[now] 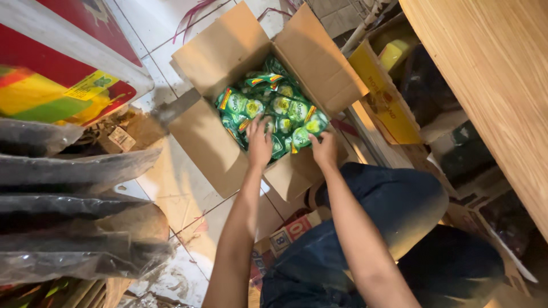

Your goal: The person wipes a wooden shelf using a purple cloth, then picks up and packs several green sachets of dishwashing liquid into a cardboard box, arranging them neatly inside.

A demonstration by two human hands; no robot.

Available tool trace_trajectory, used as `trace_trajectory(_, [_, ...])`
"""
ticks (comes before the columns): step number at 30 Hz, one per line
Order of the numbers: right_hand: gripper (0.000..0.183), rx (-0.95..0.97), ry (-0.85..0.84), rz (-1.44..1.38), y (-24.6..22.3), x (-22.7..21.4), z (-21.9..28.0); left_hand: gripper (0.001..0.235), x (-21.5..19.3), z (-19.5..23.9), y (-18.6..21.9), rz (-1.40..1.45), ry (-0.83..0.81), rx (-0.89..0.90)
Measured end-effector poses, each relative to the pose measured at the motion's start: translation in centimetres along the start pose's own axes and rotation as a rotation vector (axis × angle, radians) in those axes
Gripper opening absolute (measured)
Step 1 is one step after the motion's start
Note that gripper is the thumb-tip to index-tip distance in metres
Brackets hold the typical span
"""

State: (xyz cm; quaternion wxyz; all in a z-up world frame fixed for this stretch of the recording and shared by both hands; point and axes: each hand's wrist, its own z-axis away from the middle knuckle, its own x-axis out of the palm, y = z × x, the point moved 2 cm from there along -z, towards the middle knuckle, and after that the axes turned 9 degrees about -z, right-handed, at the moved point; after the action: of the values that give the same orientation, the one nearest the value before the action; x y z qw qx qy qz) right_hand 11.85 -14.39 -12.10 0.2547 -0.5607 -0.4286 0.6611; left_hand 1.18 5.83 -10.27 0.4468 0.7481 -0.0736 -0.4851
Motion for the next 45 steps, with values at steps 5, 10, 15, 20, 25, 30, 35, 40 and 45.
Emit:
trace_trajectory(5, [0.029, 0.173, 0.056, 0.026, 1.7, 0.6, -0.2, 0.072, 5.1, 0.8, -5.6, -0.38, -0.422, 0.076])
trace_trajectory(10, [0.026, -0.046, 0.079, 0.108, 1.0, 1.5, 0.3, 0.076, 7.7, 2.8, -6.0, -0.275, -0.351, 0.003])
trace_trajectory(15, [0.025, 0.128, 0.088, 0.049, 1.4, 1.6, 0.3, 0.039, 8.5, 3.4, -6.2, -0.414, -0.381, -0.001])
trace_trajectory(20, [0.022, 0.026, 0.095, 0.044, 1.1, 1.5, 0.6, 0.01, 5.8, 4.3, -6.6, -0.158, -0.288, 0.004])
trace_trajectory(25, [0.025, -0.26, 0.045, 0.158, -2.6, 2.0, 0.8, 0.007, 2.8, 3.9, -4.5, 0.003, -0.034, -0.146])
trace_trajectory(30, [0.058, -0.025, -0.122, -0.157, -6.5, 2.0, 1.5, 0.014, 1.9, 3.8, -1.8, 0.383, -0.089, -0.194])
trace_trajectory(35, [0.049, -0.08, -0.187, -0.131, -7.4, 1.9, 1.6, 0.011, 2.6, 4.5, 0.8, 0.197, -0.033, -0.04])
trace_trajectory(40, [0.024, 0.025, -0.188, -0.041, -6.0, 1.7, 1.2, 0.016, 3.1, 4.4, 0.3, 0.366, -0.036, -0.258])
trace_trajectory(45, [0.019, 0.058, -0.257, -0.143, -5.9, 1.9, 1.3, 0.017, 3.8, 4.8, -0.2, 0.405, 0.041, -0.253])
